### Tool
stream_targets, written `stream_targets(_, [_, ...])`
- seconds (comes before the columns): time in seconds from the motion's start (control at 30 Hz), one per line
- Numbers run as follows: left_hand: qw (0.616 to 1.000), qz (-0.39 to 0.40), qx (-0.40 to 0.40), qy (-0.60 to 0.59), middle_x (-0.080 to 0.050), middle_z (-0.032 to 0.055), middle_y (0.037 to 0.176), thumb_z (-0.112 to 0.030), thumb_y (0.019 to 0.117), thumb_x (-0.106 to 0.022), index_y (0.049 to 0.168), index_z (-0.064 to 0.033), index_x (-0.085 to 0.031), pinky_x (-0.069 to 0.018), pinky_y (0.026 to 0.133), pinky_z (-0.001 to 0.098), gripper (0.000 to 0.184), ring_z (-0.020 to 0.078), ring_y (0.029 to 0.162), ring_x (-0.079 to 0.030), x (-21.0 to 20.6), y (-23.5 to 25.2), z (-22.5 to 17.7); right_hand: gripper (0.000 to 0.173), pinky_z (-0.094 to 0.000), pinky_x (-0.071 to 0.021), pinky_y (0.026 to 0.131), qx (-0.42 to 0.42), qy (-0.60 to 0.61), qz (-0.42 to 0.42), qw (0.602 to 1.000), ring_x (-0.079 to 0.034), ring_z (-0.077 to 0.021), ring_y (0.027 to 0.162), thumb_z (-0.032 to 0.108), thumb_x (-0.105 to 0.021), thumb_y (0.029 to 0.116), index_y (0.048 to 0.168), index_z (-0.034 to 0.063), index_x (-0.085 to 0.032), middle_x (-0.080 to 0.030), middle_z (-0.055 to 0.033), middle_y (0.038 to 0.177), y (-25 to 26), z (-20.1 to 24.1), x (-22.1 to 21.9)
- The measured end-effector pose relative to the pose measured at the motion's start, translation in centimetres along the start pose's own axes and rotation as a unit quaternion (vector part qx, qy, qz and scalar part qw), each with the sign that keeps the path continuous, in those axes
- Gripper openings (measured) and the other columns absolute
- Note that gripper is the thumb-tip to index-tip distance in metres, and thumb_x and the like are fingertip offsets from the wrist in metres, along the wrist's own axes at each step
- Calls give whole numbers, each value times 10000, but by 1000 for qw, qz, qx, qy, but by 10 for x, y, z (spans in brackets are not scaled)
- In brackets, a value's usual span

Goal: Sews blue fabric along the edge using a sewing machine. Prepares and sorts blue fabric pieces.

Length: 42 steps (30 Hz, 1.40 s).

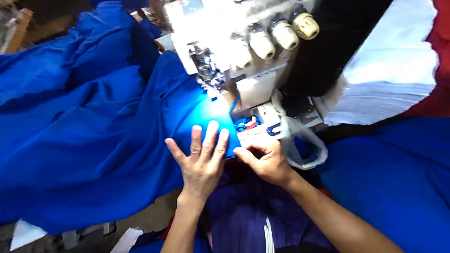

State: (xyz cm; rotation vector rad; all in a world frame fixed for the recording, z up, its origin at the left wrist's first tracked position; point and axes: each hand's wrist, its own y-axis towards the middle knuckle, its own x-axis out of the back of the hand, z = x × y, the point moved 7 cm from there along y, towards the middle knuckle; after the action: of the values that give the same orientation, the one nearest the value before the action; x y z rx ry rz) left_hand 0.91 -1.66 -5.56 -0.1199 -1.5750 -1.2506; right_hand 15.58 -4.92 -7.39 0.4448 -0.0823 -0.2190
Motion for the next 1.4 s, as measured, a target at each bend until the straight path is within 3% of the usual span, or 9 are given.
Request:
stream_targets(0.27, [999, -20, 16, -41, -302, 43, 1682, -181, 1027, -463, 1509, -149, -503, 63, 1210, 653, 485, 250, 1595, -83, -24, -4, -2, 213, -263, -625, 675, -40, -320, -70, 944, -709, -65, 721, 169, -556, 1036, 1037, 16, -705, -726, -29, 822, -53, -14, 123])
stream_targets(0.4, [999, -22, 27, -32, -287, 16, 1689, -205, 1033, -469, 1531, -203, -487, 73, 1203, 655, 498, 235, 1598, -56, -26, -1, -5, 299, -659, -482, 960, -408, -508, 231, 723, -633, -518, 1130, 61, -552, 997, 1233, -98, -645, -659, -345, 1156, -74, -83, 124])
stream_targets(0.6, [999, -5, 42, -21, -308, 9, 1682, -264, 1048, -460, 1523, -225, -512, 50, 1209, 657, 480, 251, 1594, -95, -25, -2, -6, 432, -641, -400, 1077, -498, -530, 319, 608, -505, -488, 1337, 156, -575, 1019, 1350, -121, -562, -554, -336, 1389, -62, -103, 105])
stream_targets(0.93, [996, -22, 46, -67, -414, 46, 1625, -309, 1032, -544, 1435, -209, -609, 34, 1196, 696, 420, 303, 1583, -150, -19, -5, -16, 308, -632, -465, 992, -504, -517, 319, 613, -595, -490, 1213, 149, -623, 1009, 1223, -69, -661, -631, -323, 1253, -87, -69, 120])
stream_targets(1.0, [984, -23, 38, -174, -569, 8, 1498, -289, 1026, -589, 1318, -202, -667, -103, 1224, 630, 315, 253, 1525, -316, -12, -12, -51, 330, -616, -476, 985, -509, -509, 308, 622, -611, -478, 1186, 211, -650, 1002, 1195, -55, -676, -648, -308, 1220, -93, -62, 117])
stream_targets(1.1, [942, 129, -89, -296, -622, -44, 1442, -135, 979, -581, 1349, -248, -654, -514, 802, 391, 394, 195, 1070, -675, -19, -17, -130, 305, -591, -473, 991, -494, -464, 267, 685, -627, -467, 1143, 172, -647, 978, 1136, -87, -685, -665, -311, 1152, -107, -46, 103])
stream_targets(1.2, [904, 263, -114, -316, -652, 42, 1367, -12, 900, -617, 1421, -172, -602, -514, 580, 362, 545, 244, 835, -688, -47, -19, -164, 366, -536, -393, 1118, -516, -428, 345, 657, -541, -413, 1318, 154, -538, 1040, 1308, -87, -603, -600, -285, 1343, -114, -41, 91])
stream_targets(1.3, [929, 227, -93, -278, -695, 37, 998, -75, 931, -585, 1165, -138, -723, -484, 576, 333, 279, 217, 766, -650, -43, -14, -158, 311, -541, -436, 1075, -500, -408, 428, 633, -555, -380, 1306, 98, -520, 1043, 1324, 9, -621, -624, -224, 1330, -106, -47, 90])
stream_targets(1.4, [928, 225, -77, -288, -681, 50, 954, -163, 973, -580, 948, -120, -719, -484, 566, 339, 147, 219, 743, -642, -32, -18, -144, 343, -565, -526, 950, -318, -435, 375, 755, -662, -423, 1080, -76, -609, 908, 1243, -21, -653, -677, -247, 1118, -83, -38, 92])
